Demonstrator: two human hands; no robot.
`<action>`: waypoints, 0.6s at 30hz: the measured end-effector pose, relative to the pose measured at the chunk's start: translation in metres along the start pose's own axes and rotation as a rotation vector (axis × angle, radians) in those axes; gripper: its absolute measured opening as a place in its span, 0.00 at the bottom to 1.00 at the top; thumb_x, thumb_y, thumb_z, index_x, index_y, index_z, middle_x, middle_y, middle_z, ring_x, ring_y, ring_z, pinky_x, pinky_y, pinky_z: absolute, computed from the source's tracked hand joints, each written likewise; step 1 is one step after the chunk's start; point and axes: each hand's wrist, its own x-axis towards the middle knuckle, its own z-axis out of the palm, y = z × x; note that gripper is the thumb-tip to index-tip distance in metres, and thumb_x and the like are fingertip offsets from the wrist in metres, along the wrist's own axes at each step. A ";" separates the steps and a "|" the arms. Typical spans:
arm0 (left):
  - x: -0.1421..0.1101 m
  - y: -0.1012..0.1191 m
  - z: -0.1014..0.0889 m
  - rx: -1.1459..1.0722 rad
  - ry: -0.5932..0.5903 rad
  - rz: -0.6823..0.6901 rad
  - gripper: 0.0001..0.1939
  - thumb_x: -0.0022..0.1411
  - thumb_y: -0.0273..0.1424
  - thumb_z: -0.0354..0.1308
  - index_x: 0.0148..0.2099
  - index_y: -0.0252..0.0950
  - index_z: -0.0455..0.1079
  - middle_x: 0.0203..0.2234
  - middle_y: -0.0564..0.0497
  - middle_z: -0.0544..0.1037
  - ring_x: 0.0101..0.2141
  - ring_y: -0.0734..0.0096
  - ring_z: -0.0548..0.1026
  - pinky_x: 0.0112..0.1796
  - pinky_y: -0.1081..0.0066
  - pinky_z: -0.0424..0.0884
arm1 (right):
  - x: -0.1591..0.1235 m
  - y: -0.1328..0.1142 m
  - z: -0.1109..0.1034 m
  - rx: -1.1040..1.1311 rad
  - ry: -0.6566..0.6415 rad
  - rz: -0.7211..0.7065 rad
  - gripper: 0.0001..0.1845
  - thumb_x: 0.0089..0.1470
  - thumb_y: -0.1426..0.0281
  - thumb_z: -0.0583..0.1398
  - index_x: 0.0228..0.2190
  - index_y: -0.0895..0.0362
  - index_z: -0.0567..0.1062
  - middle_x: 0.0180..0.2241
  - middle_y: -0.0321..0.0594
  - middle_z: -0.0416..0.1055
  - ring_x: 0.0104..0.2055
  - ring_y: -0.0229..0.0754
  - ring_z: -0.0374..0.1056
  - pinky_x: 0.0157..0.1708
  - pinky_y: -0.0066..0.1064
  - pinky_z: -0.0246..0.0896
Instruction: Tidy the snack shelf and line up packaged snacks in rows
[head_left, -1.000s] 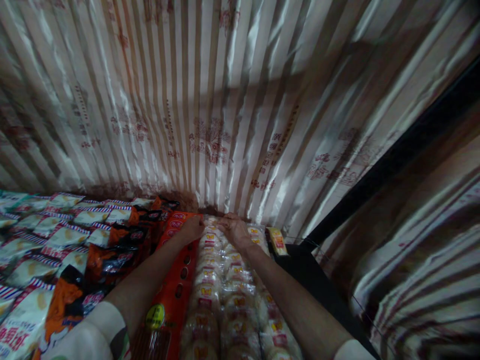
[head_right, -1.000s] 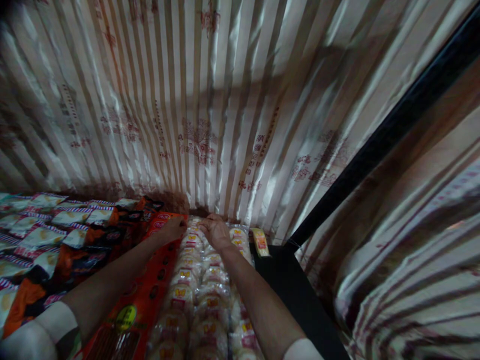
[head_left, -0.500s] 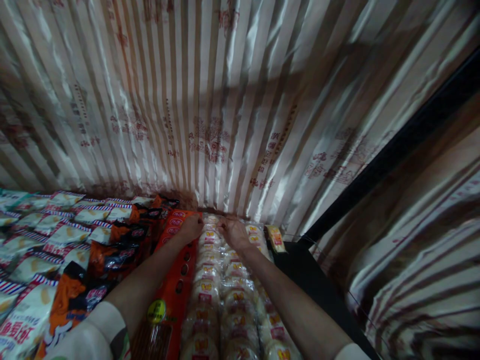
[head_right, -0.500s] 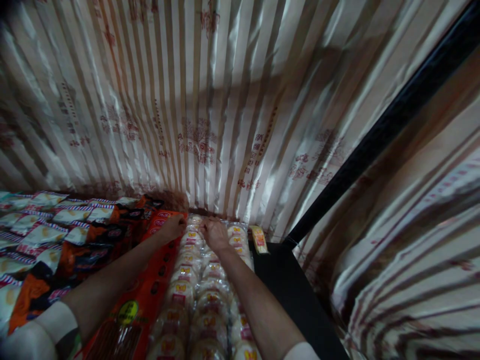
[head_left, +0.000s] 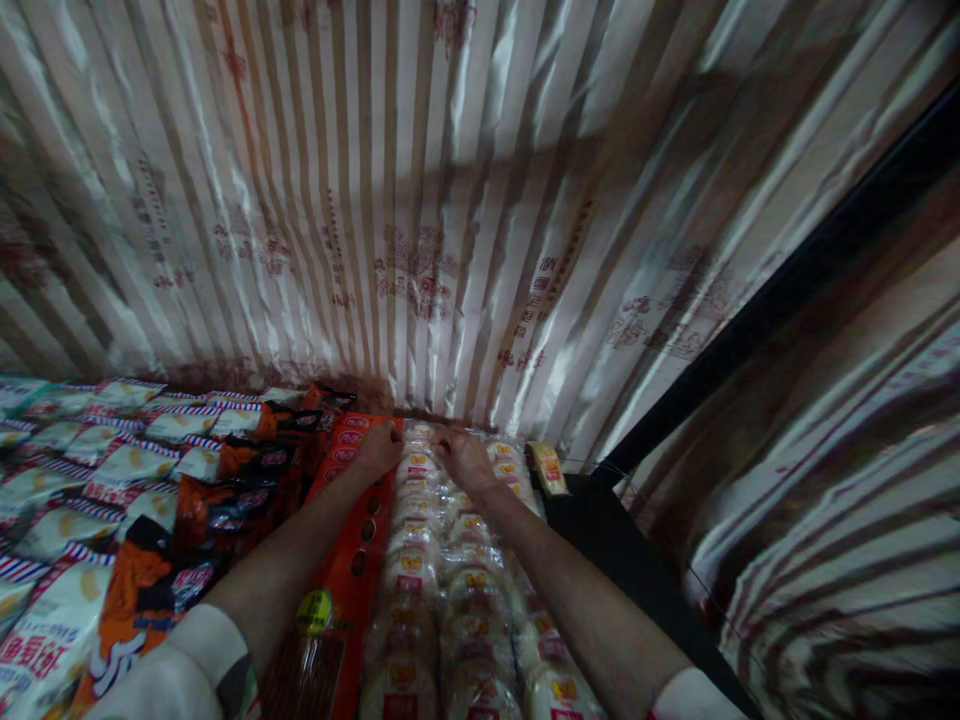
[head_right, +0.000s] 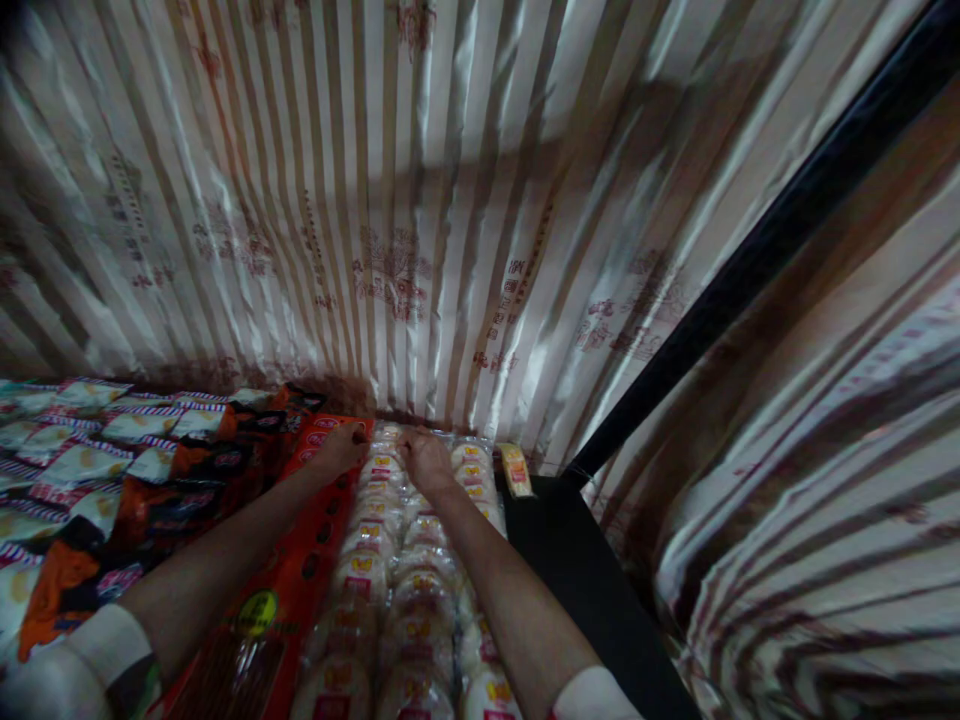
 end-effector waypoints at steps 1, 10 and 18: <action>-0.001 0.000 0.000 -0.003 0.004 -0.002 0.07 0.53 0.19 0.54 0.32 0.33 0.71 0.27 0.51 0.77 0.32 0.74 0.73 0.32 0.78 0.65 | 0.000 0.000 0.000 -0.002 -0.001 0.004 0.07 0.52 0.76 0.58 0.31 0.55 0.76 0.33 0.36 0.72 0.34 0.36 0.67 0.34 0.23 0.56; -0.008 -0.002 -0.002 -0.007 0.010 0.012 0.08 0.54 0.18 0.53 0.34 0.32 0.70 0.30 0.50 0.77 0.32 0.74 0.73 0.32 0.78 0.65 | -0.003 -0.007 -0.002 -0.039 0.005 0.075 0.07 0.54 0.73 0.58 0.33 0.54 0.77 0.35 0.37 0.73 0.35 0.36 0.68 0.35 0.24 0.55; -0.015 -0.003 -0.004 0.031 -0.078 0.103 0.09 0.53 0.19 0.53 0.33 0.33 0.73 0.30 0.50 0.78 0.32 0.74 0.74 0.34 0.77 0.66 | -0.005 -0.010 -0.004 -0.035 0.018 0.075 0.07 0.54 0.73 0.58 0.33 0.54 0.77 0.35 0.37 0.73 0.35 0.36 0.68 0.35 0.24 0.55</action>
